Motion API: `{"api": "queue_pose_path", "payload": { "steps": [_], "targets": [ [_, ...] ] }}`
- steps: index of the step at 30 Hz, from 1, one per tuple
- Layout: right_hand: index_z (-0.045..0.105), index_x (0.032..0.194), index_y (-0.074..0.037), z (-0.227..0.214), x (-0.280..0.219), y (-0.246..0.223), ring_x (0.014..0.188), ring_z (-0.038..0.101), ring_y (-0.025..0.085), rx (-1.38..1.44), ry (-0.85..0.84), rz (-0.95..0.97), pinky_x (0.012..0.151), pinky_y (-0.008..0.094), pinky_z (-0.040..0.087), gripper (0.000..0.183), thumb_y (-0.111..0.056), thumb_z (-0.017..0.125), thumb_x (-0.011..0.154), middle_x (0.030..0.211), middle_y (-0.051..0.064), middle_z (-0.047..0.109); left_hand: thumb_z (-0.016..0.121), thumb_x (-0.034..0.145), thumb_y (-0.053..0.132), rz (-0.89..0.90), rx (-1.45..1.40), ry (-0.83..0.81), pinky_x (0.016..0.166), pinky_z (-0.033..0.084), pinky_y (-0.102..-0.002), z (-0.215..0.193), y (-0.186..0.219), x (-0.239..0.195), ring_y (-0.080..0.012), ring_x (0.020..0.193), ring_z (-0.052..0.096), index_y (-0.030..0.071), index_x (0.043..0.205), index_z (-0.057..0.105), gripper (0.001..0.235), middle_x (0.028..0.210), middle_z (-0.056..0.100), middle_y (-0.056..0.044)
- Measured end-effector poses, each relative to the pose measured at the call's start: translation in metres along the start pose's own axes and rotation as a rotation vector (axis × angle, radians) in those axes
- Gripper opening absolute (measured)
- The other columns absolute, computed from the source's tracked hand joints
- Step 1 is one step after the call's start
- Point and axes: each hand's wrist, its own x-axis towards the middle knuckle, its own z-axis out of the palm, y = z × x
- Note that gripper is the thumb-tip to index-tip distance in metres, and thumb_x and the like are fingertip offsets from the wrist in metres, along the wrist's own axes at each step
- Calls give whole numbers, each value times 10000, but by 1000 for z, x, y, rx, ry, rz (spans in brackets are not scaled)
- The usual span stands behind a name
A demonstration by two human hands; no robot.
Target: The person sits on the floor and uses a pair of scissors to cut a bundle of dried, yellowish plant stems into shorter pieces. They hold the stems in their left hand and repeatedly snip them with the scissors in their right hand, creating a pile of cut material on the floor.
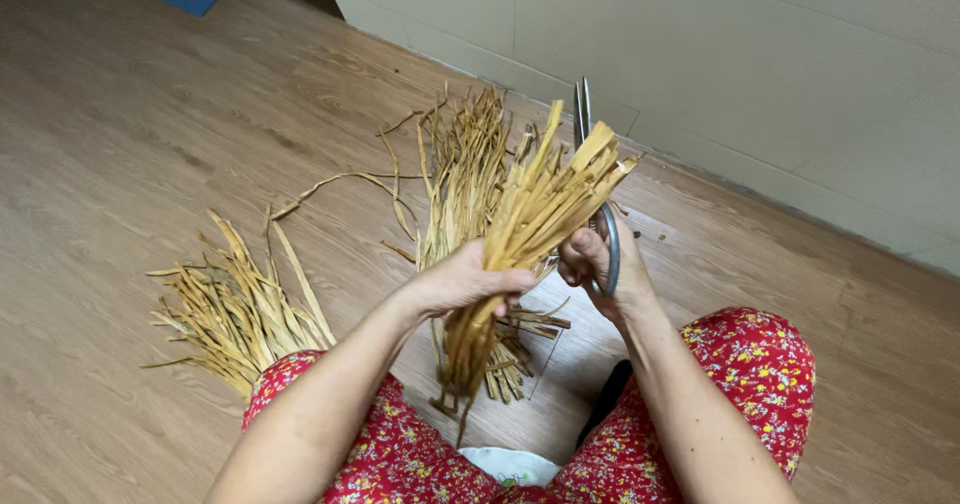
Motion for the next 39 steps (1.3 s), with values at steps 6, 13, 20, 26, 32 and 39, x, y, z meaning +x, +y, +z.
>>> {"api": "queue_pose_path", "payload": {
  "steps": [6,13,20,26,32,39],
  "targets": [
    [503,1275,-46,15,8,-4,1007,743,191,-111,-106,-28,874,346,635,671,-319,854,772,1139,96,745,761,869,312,-124,301,76,537,556,-261,23,-2,15,-116,620,635,59,1070,642,344,755,644,-26],
    [551,1205,4,26,12,-10,904,729,233,-332,70,-43,833,382,631,487,-151,793,811,999,139,723,779,881,359,-34,675,199,783,562,-333,31,10,18,-137,797,694,108,1157,657,392,845,692,-7],
    [556,1239,-10,6,18,-35,881,691,178,-42,318,-371,792,319,584,436,-86,776,871,989,77,696,687,995,427,338,371,583,760,614,-419,24,8,4,-244,826,704,21,1078,718,416,978,731,-148],
    [522,1317,31,19,1,-34,846,599,130,91,237,-392,778,275,529,388,-29,711,983,1015,85,661,433,918,663,92,-650,-16,921,577,-426,66,-14,24,-247,1077,710,70,1364,467,743,1201,703,-166],
    [305,1555,-80,63,-19,-8,809,592,134,-167,72,-400,672,260,528,761,-49,700,905,982,62,640,575,1034,385,488,-936,413,988,576,-421,20,10,38,-267,1071,689,-22,1336,532,509,1144,683,-166],
    [216,1581,-102,53,-30,20,776,586,127,-269,-179,-285,645,263,522,835,-69,729,924,993,67,646,663,1044,155,632,-1032,462,831,607,-365,-99,41,17,-244,838,700,-27,1132,589,215,885,690,-128]
  ]
}}
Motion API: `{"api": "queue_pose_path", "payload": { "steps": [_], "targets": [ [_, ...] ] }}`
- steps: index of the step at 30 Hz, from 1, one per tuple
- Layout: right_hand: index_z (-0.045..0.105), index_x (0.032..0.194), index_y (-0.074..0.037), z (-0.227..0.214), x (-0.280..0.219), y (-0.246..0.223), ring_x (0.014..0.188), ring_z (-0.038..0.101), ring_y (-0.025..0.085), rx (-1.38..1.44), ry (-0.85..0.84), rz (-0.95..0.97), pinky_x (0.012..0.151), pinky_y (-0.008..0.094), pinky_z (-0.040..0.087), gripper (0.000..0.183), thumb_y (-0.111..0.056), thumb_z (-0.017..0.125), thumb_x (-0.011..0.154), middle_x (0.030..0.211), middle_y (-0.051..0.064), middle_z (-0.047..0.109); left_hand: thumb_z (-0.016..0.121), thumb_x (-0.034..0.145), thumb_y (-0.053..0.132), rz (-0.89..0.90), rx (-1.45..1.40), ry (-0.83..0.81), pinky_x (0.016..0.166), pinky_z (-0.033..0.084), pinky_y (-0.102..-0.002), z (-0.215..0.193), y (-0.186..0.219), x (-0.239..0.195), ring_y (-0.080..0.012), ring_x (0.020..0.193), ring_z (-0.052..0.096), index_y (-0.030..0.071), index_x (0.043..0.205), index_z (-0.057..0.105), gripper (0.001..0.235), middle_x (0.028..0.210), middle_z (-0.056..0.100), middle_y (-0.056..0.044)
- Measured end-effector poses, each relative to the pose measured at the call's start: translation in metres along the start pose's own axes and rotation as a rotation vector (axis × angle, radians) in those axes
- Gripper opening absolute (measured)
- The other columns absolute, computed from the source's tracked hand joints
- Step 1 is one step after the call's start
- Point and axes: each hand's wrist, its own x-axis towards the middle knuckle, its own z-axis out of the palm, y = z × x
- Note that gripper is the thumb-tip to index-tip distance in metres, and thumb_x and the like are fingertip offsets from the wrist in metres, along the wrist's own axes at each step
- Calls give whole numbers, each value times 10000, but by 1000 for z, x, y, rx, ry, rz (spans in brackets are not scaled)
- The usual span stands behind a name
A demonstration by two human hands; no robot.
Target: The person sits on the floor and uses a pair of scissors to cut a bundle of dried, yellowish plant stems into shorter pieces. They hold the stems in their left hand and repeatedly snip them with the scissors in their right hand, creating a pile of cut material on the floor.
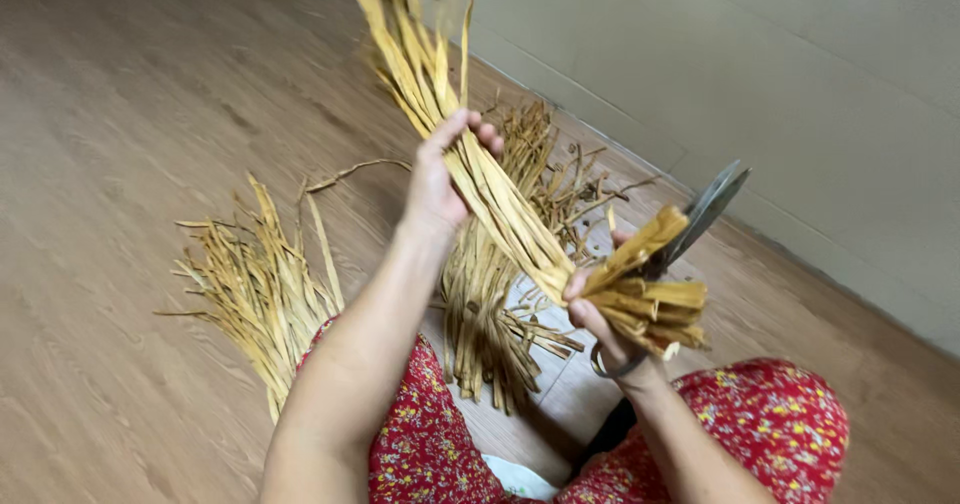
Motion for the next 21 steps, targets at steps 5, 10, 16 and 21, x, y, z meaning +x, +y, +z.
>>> {"api": "queue_pose_path", "payload": {
  "steps": [5,10,16,21],
  "targets": [
    [532,1335,-20,-8,-16,21,913,642,131,-190,42,284,738,266,549,491,-130,764,917,1048,76,690,685,941,129,101,51,-71,736,634,-378,0,50,14,-176,775,701,97,1312,604,381,865,697,-40],
    [657,1169,-68,1,-27,57,877,672,150,-341,-17,551,750,287,569,444,-261,822,804,1003,68,728,676,941,162,52,200,-117,668,631,-367,5,60,8,-172,710,698,68,1323,592,402,859,694,-50],
    [615,1187,-29,-23,-9,63,688,595,165,-288,194,660,559,273,516,414,-141,806,838,938,91,671,682,1027,194,1,339,-182,468,473,-212,-3,88,3,-63,528,525,37,1334,608,354,785,647,-31],
    [481,1334,-152,-78,33,15,530,518,62,50,684,401,421,204,402,521,-19,620,850,1009,137,740,671,997,277,105,488,-90,417,428,-176,-8,116,-17,-17,482,481,89,1318,646,373,728,627,15]
  ]
}}
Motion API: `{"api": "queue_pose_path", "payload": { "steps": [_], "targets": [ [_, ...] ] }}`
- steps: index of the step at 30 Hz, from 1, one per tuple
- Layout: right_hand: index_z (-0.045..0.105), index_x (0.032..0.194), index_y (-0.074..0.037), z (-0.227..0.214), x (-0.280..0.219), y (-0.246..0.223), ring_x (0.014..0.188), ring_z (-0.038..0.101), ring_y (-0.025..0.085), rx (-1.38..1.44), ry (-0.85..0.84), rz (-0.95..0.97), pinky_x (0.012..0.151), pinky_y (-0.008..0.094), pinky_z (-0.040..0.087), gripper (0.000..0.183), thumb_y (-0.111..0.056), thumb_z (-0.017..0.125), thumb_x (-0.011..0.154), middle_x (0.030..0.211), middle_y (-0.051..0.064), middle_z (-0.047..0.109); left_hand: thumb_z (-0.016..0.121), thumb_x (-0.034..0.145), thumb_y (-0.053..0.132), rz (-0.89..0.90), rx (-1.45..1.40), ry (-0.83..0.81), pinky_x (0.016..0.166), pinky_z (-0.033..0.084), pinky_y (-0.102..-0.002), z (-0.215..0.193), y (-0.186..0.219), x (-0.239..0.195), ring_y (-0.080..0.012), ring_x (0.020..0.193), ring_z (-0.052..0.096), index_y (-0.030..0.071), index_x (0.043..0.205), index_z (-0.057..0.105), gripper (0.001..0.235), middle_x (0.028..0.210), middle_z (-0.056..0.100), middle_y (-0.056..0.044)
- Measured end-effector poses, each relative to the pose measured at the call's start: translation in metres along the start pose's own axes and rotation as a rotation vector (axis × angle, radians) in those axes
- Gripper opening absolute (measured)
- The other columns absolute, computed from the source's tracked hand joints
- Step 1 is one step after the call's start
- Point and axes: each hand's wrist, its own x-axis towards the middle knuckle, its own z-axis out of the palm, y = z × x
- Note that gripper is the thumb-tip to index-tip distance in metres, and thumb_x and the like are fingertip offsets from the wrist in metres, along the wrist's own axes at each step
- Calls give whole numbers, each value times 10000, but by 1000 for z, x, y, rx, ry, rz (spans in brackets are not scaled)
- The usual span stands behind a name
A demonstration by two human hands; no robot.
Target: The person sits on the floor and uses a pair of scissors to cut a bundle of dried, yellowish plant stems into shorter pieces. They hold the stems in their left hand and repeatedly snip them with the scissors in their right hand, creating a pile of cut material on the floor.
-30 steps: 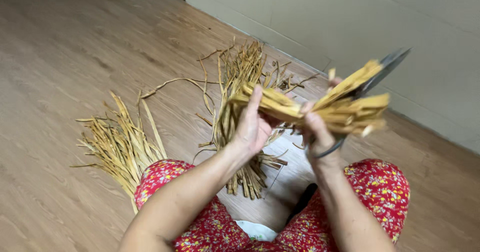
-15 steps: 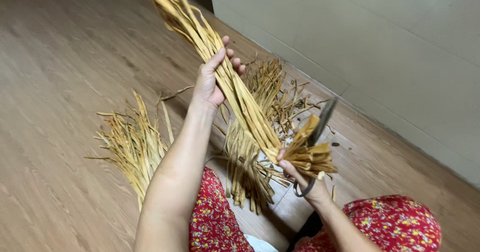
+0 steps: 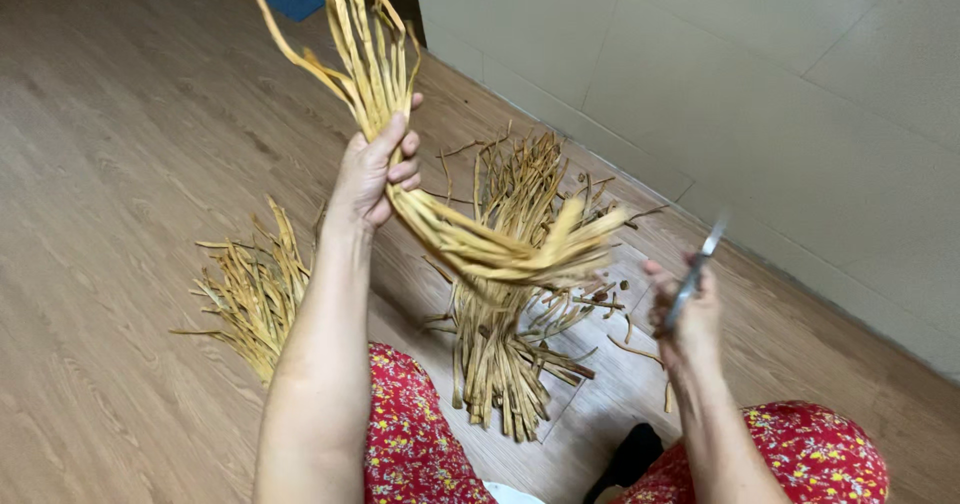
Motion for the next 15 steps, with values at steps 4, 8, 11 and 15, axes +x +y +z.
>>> {"api": "queue_pose_path", "payload": {
  "steps": [4,8,11,15],
  "targets": [
    [498,1425,-143,1,-5,-13,484,448,72,-85,-32,-187,399,233,376,544,-78,626,900,930,136,702,683,1051,306,-36,171,16,414,424,-209,9,1,-10,-45,485,481,42,1160,587,301,720,619,-1],
    [530,1537,-142,3,-22,2,624,517,101,-461,-245,-191,493,254,402,651,-200,713,914,931,98,686,690,1002,310,-41,272,-37,383,390,-188,36,-13,-22,-27,447,458,75,1240,654,337,663,598,24],
    [495,1513,-86,13,-28,14,905,589,94,-459,-488,-222,769,252,500,719,-210,785,868,1037,37,636,687,978,297,-89,249,-84,376,358,-172,56,-16,-32,-3,431,424,95,1274,669,359,649,573,54],
    [504,1494,-56,13,-36,25,1012,569,102,-444,-607,-137,908,253,494,723,-203,802,851,1077,9,599,674,993,283,-167,193,-201,387,350,-185,73,-27,-45,-9,434,410,65,1302,657,379,651,549,52]
  ]
}}
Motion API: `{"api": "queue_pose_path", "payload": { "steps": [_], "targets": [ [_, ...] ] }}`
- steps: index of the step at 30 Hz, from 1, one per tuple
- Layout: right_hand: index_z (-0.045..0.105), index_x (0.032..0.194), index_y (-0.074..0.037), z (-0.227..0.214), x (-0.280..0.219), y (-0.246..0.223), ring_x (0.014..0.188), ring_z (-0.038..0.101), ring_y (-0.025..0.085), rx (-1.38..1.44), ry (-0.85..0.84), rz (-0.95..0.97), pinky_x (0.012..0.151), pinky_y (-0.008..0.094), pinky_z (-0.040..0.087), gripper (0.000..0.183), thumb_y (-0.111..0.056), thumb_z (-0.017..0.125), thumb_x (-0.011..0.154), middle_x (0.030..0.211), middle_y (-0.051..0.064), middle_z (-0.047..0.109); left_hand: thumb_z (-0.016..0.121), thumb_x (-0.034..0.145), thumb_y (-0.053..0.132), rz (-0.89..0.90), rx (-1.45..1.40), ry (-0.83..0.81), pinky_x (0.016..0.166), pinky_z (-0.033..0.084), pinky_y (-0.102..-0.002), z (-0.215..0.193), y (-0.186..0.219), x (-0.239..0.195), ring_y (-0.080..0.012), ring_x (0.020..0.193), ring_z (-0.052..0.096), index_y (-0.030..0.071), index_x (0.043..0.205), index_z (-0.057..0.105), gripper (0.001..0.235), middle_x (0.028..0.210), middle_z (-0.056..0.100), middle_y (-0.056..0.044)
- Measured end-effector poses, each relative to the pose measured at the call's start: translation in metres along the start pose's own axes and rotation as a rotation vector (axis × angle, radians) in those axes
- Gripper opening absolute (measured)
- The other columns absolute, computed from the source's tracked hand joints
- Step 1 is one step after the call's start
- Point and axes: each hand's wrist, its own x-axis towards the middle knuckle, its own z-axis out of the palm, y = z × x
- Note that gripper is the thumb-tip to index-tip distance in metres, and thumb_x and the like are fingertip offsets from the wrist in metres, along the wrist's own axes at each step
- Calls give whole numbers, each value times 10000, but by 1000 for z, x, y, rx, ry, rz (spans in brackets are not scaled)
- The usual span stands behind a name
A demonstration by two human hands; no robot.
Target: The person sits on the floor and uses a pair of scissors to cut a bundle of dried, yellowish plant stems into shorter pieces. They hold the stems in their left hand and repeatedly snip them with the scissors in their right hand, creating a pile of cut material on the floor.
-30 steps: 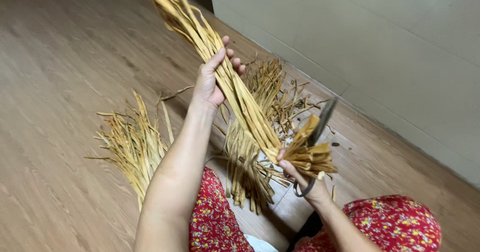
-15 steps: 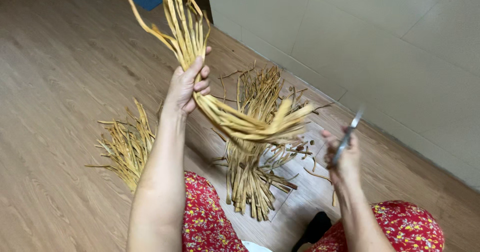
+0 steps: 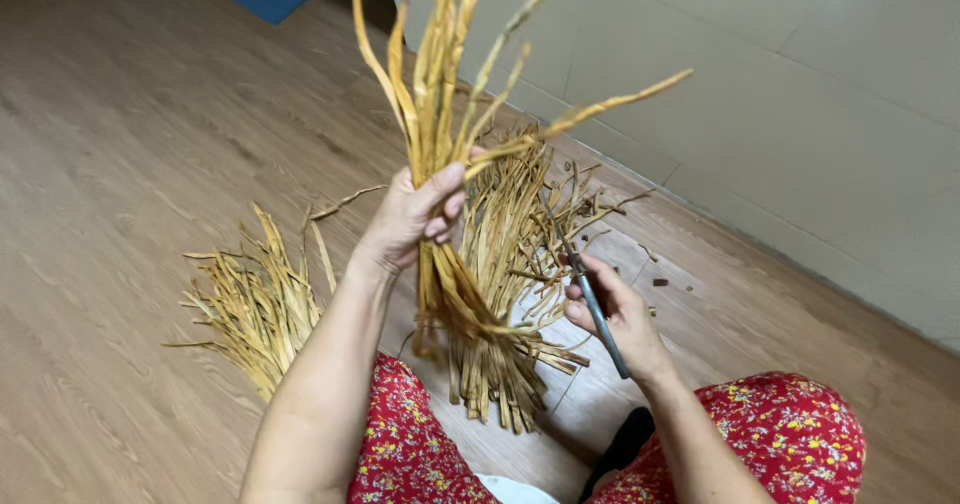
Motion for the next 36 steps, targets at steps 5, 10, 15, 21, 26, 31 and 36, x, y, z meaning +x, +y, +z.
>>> {"api": "queue_pose_path", "payload": {
  "steps": [5,10,15,21,26,31,36],
  "targets": [
    [529,1445,-40,3,1,-6,975,599,79,60,57,-53,867,227,510,631,-208,769,886,1047,-5,626,668,1000,290,-105,3,-74,398,331,-174,18,-18,-2,-2,446,394,36,1316,658,406,669,548,53],
    [602,1429,-64,5,-4,-23,599,437,29,19,105,28,498,182,352,553,-199,737,910,764,-59,510,669,991,303,-157,79,-98,406,332,-173,27,-31,2,3,451,398,50,1318,670,413,670,549,66],
    [653,1323,-46,9,-8,-29,436,397,46,186,194,135,381,205,318,414,-161,693,927,632,-41,500,675,983,304,-156,116,-62,401,331,-172,27,-34,9,2,444,396,60,1300,687,400,663,547,71],
    [580,1344,-54,5,-10,-26,526,462,64,231,303,-20,431,214,371,388,-230,622,1001,684,-21,516,673,968,279,-105,36,14,385,343,-178,17,-24,11,-5,426,388,81,1281,669,370,650,552,62],
    [513,1408,-57,1,-12,-26,821,555,70,122,198,-76,700,223,465,522,-232,655,937,1029,15,667,670,994,260,-98,80,-18,398,337,-174,14,-24,10,-5,445,388,59,1295,680,363,658,551,58],
    [557,1389,-39,-10,-8,-23,945,592,49,14,244,-214,822,201,494,515,-142,741,920,1030,-12,621,673,989,265,-148,177,-74,391,326,-169,16,-29,9,-2,447,394,60,1284,695,360,647,545,69],
    [692,1331,-22,-20,-13,-20,512,407,53,232,351,-39,420,209,316,415,-75,805,936,708,-18,498,663,993,271,-189,194,-104,405,326,-163,13,-26,3,3,458,399,69,1299,695,368,651,539,75]
  ]
}}
